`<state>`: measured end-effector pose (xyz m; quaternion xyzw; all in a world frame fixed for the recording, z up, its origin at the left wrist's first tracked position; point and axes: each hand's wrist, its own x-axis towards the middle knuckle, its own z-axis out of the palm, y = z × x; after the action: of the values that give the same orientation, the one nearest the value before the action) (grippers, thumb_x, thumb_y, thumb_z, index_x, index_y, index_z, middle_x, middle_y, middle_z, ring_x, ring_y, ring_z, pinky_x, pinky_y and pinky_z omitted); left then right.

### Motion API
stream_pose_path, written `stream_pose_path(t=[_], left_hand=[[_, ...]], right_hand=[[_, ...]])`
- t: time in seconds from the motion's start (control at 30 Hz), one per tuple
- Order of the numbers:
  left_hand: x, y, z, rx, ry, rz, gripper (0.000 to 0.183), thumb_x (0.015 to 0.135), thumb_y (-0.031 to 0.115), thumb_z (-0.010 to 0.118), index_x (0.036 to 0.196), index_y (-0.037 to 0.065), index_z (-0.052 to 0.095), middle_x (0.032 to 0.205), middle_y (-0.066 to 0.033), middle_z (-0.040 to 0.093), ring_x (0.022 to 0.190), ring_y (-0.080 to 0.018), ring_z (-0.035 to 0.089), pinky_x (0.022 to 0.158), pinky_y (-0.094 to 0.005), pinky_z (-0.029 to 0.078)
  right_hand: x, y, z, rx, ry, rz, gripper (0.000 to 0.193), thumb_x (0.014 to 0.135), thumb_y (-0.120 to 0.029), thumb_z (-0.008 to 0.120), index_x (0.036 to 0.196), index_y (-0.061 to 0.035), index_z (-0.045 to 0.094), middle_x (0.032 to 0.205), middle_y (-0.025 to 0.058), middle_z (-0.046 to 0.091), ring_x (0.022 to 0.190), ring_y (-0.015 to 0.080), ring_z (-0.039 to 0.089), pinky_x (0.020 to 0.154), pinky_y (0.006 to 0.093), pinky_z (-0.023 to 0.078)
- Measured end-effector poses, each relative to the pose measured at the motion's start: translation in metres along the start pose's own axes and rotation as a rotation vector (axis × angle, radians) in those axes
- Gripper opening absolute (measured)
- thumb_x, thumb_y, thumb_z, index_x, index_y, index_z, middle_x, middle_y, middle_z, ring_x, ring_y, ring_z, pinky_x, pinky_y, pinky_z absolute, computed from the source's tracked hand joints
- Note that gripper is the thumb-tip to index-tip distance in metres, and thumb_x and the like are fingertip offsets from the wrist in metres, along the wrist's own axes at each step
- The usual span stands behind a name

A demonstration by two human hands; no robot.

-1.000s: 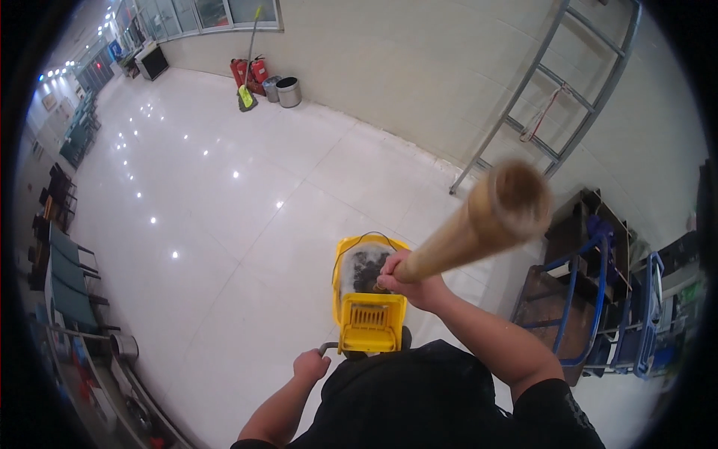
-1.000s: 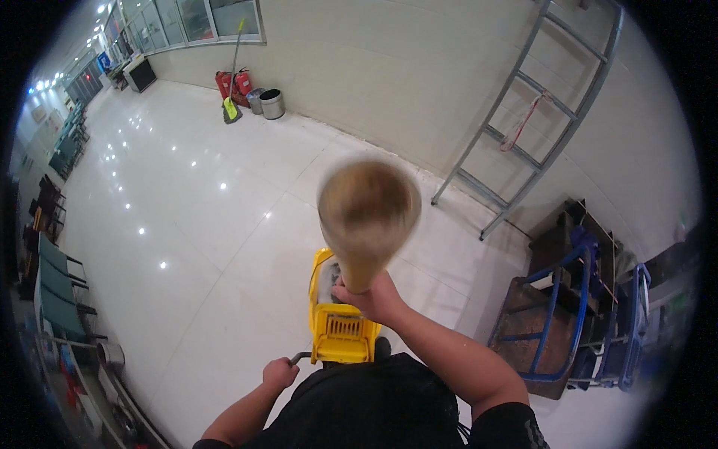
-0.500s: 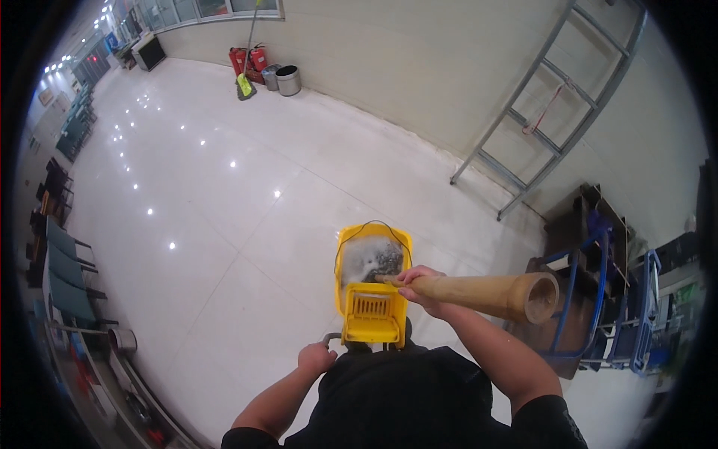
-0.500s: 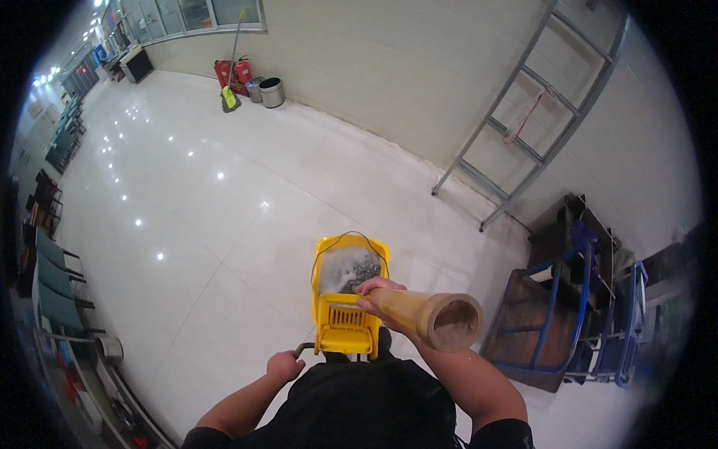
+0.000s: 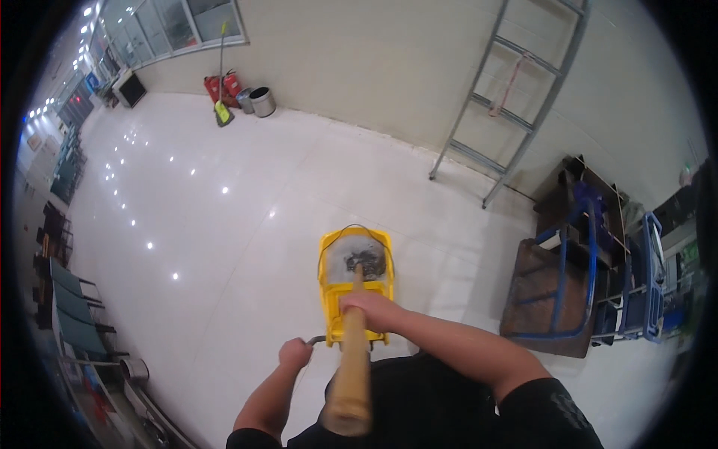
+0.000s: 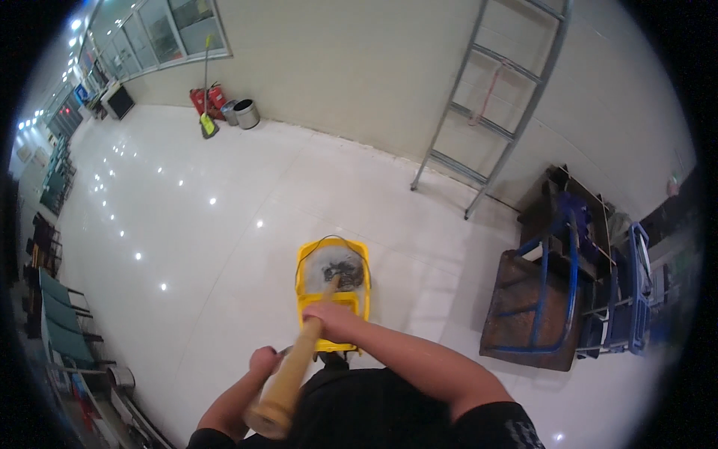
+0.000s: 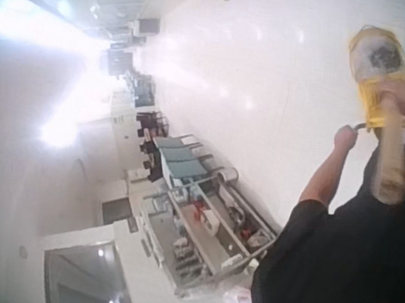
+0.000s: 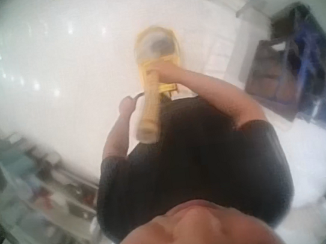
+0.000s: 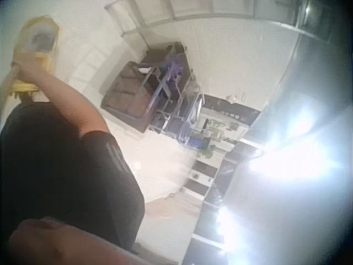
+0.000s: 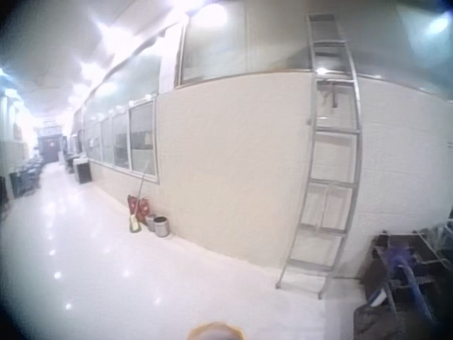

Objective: The person pushes a cleaning cart while mopping the floor, then enters a dining room to move a chair, and finally squeezes the mop in a wringer bucket.

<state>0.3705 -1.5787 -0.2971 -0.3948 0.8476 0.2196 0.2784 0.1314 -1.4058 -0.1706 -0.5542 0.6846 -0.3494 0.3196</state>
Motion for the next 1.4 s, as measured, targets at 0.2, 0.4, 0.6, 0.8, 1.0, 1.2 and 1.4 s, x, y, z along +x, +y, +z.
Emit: stream_pose_path(t=[0.2, 0.4, 0.6, 0.8, 1.0, 1.2, 1.4], left_hand=[[-0.015, -0.035, 0.081, 0.059, 0.610, 0.085, 0.041, 0.077, 0.030, 0.064, 0.107, 0.002, 0.057, 0.113, -0.0187, 0.059, 0.112, -0.0366, 0.052, 0.096, -0.0461, 0.039], [-0.100, 0.123, 0.103, -0.089, 0.513, 0.126, 0.054, 0.068, 0.021, 0.073, 0.114, 0.003, 0.052, 0.116, -0.0172, 0.054, 0.115, -0.0357, 0.047, 0.100, -0.0450, 0.037], [-0.083, 0.212, 0.142, -0.227, 0.149, 0.151, 0.058, 0.074, 0.026, 0.071, 0.122, 0.002, 0.048, 0.118, -0.0213, 0.056, 0.111, -0.0375, 0.053, 0.094, -0.0440, 0.044], [-0.028, 0.306, 0.068, -0.499, 0.321, 0.062, 0.057, 0.077, 0.028, 0.071, 0.120, 0.000, 0.047, 0.103, -0.0192, 0.062, 0.096, -0.0358, 0.061, 0.086, -0.0409, 0.048], [0.033, 0.276, 0.033, -1.618, 0.635, -0.521, 0.047, 0.079, 0.041, 0.070, 0.113, 0.012, 0.056, 0.101, -0.0046, 0.060, 0.074, -0.0190, 0.057, 0.058, -0.0339, 0.044], [0.074, 0.262, -0.031, -1.682, 0.908, -0.710, 0.030, 0.084, 0.028, 0.064, 0.106, 0.009, 0.056, 0.094, -0.0034, 0.060, 0.078, -0.0167, 0.059, 0.062, -0.0266, 0.046], [0.077, 0.239, -0.004, -1.929, 0.875, -0.993, 0.038, 0.084, 0.037, 0.064, 0.111, 0.012, 0.053, 0.103, -0.0067, 0.055, 0.078, -0.0223, 0.058, 0.062, -0.0291, 0.051]], right_hand=[[-0.029, -0.015, -0.013, -0.060, 0.098, -0.054, 0.057, 0.072, -0.022, 0.075, 0.122, -0.0086, 0.052, 0.120, 0.0152, 0.056, 0.114, 0.0332, 0.051, 0.098, 0.0398, 0.042], [-0.137, 0.018, -0.082, -0.052, -0.191, 0.171, 0.060, 0.076, -0.031, 0.071, 0.127, -0.0086, 0.051, 0.123, 0.0158, 0.055, 0.114, 0.0328, 0.052, 0.097, 0.0407, 0.043], [-0.264, 0.116, -0.155, -0.087, -0.209, 0.421, 0.054, 0.078, -0.036, 0.070, 0.121, -0.0069, 0.055, 0.114, 0.0166, 0.062, 0.105, 0.0331, 0.058, 0.090, 0.0399, 0.046], [-0.322, 0.188, -0.206, 0.252, 0.087, 0.720, 0.045, 0.078, -0.033, 0.072, 0.110, -0.0032, 0.061, 0.094, 0.0134, 0.068, 0.086, 0.0264, 0.065, 0.078, 0.0350, 0.051], [-0.319, 0.264, -0.246, 0.279, 0.111, 0.760, 0.042, 0.077, -0.030, 0.073, 0.108, -0.0031, 0.062, 0.087, 0.0114, 0.069, 0.082, 0.0218, 0.066, 0.075, 0.0334, 0.051], [-0.327, 0.359, -0.303, 0.396, 0.277, 0.983, 0.035, 0.078, -0.017, 0.072, 0.107, 0.0004, 0.061, 0.088, 0.0108, 0.068, 0.076, 0.0167, 0.065, 0.067, 0.0303, 0.052], [-0.349, 0.421, -0.365, 0.324, 0.344, 1.146, 0.024, 0.079, -0.012, 0.070, 0.098, 0.0003, 0.061, 0.080, 0.0081, 0.065, 0.065, 0.0168, 0.062, 0.059, 0.0303, 0.052]])
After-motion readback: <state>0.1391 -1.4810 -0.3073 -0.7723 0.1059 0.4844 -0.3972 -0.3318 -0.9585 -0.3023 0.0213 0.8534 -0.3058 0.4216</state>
